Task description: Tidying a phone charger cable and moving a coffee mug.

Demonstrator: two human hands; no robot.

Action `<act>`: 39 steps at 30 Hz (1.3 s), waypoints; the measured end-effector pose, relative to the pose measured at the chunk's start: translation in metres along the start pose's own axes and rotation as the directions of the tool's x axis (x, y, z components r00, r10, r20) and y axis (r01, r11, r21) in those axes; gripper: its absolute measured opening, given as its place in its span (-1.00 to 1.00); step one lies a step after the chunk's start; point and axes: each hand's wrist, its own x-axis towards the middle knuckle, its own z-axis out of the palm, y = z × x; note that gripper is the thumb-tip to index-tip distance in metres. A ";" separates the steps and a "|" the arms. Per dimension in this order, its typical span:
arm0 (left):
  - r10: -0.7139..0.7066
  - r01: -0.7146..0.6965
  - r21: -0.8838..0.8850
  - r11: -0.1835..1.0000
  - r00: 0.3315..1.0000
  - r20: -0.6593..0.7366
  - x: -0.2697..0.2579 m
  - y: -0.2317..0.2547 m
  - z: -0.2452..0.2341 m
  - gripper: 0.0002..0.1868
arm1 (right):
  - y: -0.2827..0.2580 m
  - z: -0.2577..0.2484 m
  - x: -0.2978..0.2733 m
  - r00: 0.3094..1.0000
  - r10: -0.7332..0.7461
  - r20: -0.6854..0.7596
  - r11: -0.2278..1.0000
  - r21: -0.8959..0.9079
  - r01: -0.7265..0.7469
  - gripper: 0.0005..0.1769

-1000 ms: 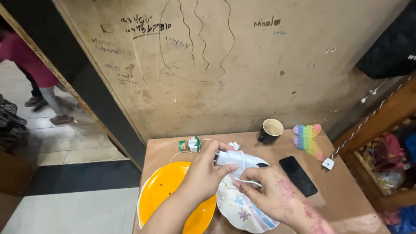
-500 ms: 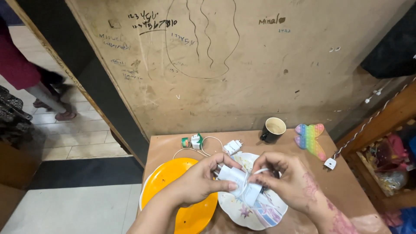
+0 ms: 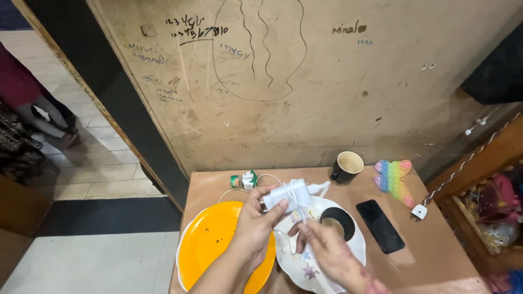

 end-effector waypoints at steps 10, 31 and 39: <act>0.225 -0.281 0.406 0.869 0.957 0.183 0.013 -0.014 -0.014 -0.63 | -0.067 -0.005 -0.005 0.984 0.146 0.106 0.884 -0.460 -0.082 -0.75; 0.204 -0.651 0.688 0.321 0.757 0.621 -0.010 0.049 -0.013 -0.50 | -0.093 -0.012 0.015 0.997 0.056 -0.055 0.876 -0.477 -0.076 -0.87; 0.224 -0.543 0.765 0.345 0.840 0.494 0.001 0.027 -0.017 -0.59 | -0.087 0.000 0.015 0.993 0.001 -0.115 0.885 -0.462 -0.055 -0.80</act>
